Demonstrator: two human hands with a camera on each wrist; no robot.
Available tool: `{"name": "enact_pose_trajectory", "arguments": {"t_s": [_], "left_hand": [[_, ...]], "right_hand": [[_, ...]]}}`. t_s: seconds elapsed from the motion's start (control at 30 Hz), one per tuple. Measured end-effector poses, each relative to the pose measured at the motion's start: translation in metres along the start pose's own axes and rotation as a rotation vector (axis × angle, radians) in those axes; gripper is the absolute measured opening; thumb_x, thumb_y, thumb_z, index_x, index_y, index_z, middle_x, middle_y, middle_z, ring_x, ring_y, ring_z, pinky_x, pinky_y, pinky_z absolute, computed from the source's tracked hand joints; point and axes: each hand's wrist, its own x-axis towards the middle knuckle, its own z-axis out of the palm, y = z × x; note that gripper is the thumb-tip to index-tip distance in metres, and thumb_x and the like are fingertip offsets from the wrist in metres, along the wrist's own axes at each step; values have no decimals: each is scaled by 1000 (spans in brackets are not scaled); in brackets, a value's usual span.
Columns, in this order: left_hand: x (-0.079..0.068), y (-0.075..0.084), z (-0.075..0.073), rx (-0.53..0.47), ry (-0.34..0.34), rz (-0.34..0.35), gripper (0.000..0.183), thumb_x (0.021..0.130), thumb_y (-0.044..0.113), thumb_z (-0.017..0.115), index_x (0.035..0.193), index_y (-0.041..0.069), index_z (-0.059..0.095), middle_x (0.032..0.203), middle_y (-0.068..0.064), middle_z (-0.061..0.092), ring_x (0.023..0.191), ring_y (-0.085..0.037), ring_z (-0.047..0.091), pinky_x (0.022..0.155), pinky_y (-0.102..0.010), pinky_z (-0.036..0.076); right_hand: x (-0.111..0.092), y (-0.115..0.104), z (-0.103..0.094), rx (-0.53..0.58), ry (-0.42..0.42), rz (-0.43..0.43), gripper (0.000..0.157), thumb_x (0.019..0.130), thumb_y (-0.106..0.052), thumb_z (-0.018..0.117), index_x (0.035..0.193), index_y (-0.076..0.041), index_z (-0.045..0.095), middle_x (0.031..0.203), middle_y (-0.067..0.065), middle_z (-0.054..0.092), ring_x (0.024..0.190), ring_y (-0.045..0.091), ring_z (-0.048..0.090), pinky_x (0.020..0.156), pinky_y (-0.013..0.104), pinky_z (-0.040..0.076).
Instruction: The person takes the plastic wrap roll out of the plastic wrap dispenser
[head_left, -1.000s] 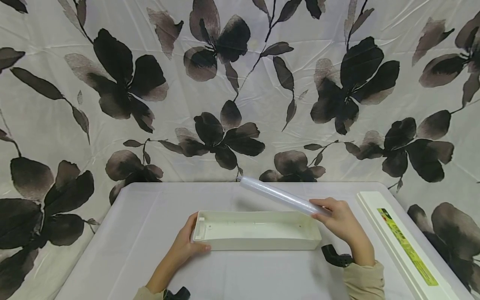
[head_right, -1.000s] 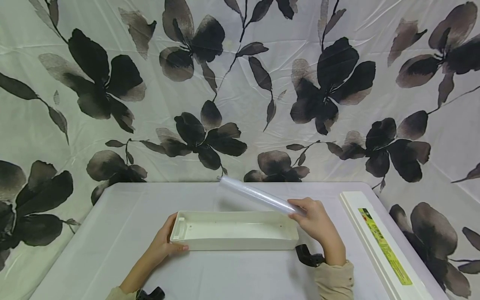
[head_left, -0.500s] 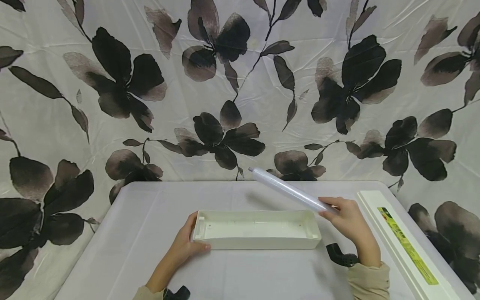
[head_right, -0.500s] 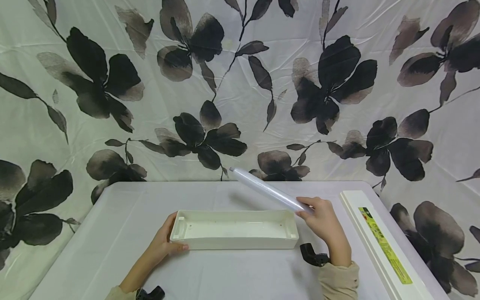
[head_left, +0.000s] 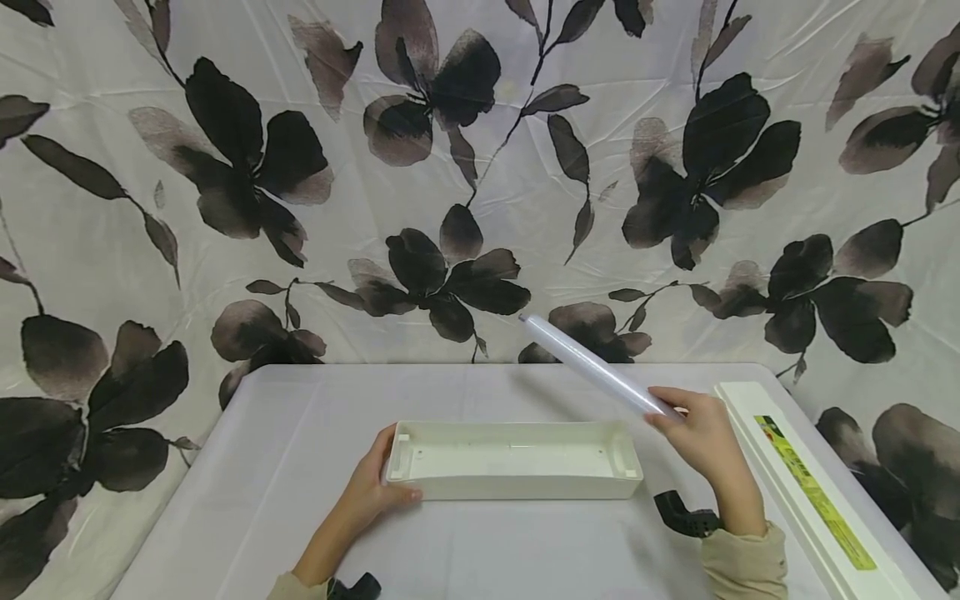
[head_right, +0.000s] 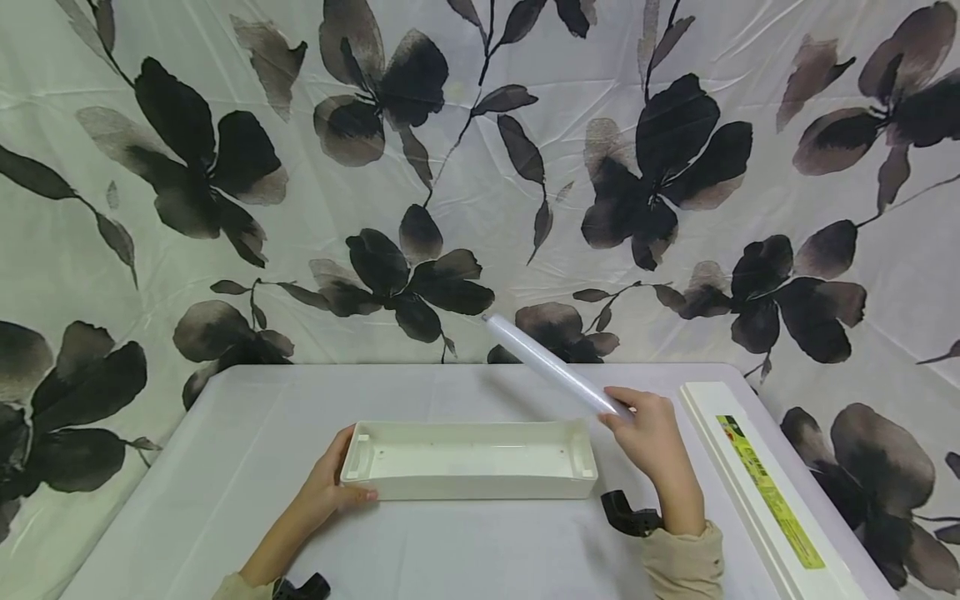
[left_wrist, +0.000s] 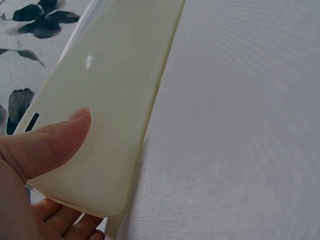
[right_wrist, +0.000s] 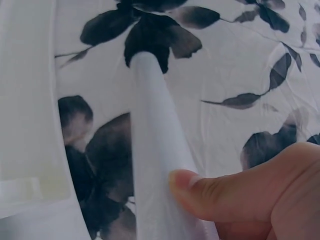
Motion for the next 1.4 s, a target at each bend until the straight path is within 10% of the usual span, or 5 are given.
{"name": "enact_pose_trajectory", "arguments": {"t_s": [0.93, 1.4], "left_hand": [[-4, 0, 4, 20, 14, 19, 99, 62, 18, 87, 148, 8, 37, 144, -19, 50, 135, -41, 41, 109, -71, 16], [-5, 2, 4, 2, 5, 7, 99, 61, 17, 87, 147, 8, 38, 145, -18, 49, 137, -40, 39, 109, -70, 15]], "right_hand": [[-22, 0, -6, -44, 171, 106, 37, 83, 3, 73, 118, 12, 66, 110, 31, 67, 93, 43, 65, 67, 48, 55], [-48, 13, -25, -120, 227, 138, 37, 79, 2, 77, 113, 12, 68, 103, 31, 68, 89, 42, 66, 56, 27, 48]]}}
